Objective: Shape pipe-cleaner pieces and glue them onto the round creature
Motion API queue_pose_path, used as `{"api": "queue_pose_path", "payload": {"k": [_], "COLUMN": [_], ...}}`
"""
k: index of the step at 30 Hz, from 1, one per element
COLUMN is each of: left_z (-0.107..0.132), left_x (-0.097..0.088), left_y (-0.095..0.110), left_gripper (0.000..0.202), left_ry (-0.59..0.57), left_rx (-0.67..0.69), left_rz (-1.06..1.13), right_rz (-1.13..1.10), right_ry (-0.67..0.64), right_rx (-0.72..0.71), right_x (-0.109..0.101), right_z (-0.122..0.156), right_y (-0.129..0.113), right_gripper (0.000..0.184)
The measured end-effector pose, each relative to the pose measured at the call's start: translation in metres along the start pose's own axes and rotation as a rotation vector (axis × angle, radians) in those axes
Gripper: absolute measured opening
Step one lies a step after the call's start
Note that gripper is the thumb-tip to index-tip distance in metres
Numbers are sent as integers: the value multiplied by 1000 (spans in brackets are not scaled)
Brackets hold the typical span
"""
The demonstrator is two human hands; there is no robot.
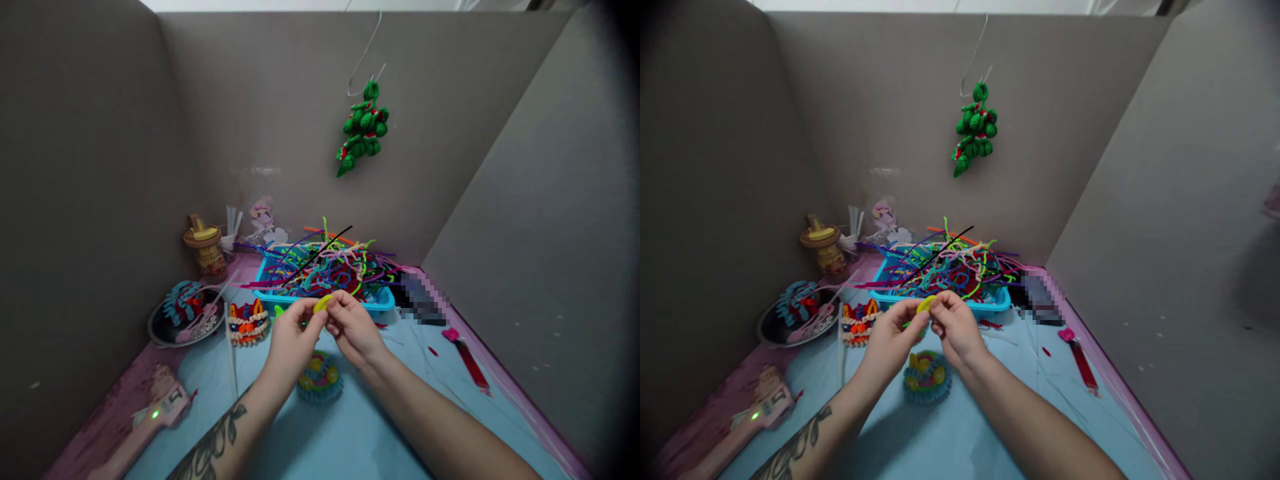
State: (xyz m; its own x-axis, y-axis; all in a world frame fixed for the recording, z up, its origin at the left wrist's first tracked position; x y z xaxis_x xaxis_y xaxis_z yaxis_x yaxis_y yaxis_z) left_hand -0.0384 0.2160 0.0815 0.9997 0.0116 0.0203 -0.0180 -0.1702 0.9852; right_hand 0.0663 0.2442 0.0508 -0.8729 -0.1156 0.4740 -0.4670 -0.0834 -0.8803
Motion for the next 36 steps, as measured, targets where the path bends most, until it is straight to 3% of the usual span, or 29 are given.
{"api": "queue_pose_path", "payload": {"k": [6, 14, 19, 23, 29, 36], "left_z": [-7, -16, -15, -14, -17, -18], "left_x": [-24, -30, -27, -23, -29, -26], "left_y": [-8, 14, 21, 21, 15, 15], "left_gripper": [27, 18, 18, 18, 23, 17], "left_ry": [166, -57, -144, -174, -152, -251], "left_rx": [-28, 76, 69, 16, 40, 135], "left_rz": [164, -303, -337, -259, -149, -59], "right_rz": [130, 491, 557, 486, 199, 173], "right_ry": [-49, -235, -280, -299, -213, -214], "right_rx": [85, 65, 26, 10, 129, 191], "right_x": [6, 17, 20, 24, 21, 23], "right_z": [3, 6, 8, 10, 10, 16], "right_y": [11, 12, 11, 11, 15, 17], "right_gripper": [29, 25, 28, 27, 31, 28]}}
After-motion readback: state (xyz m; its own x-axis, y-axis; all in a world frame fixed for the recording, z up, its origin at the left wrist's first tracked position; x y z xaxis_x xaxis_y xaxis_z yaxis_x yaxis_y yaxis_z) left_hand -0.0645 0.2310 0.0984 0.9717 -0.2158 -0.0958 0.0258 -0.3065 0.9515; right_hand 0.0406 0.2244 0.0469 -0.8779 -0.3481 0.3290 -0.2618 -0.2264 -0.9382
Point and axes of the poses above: each hand's wrist, its own z-axis away from the middle knuckle, its own x-axis out of the palm, y = z × x, the point moved 9 cm from there along -z, towards the middle knuckle, and after that the axes turned 7 degrees about z, right-handed, at the moved point
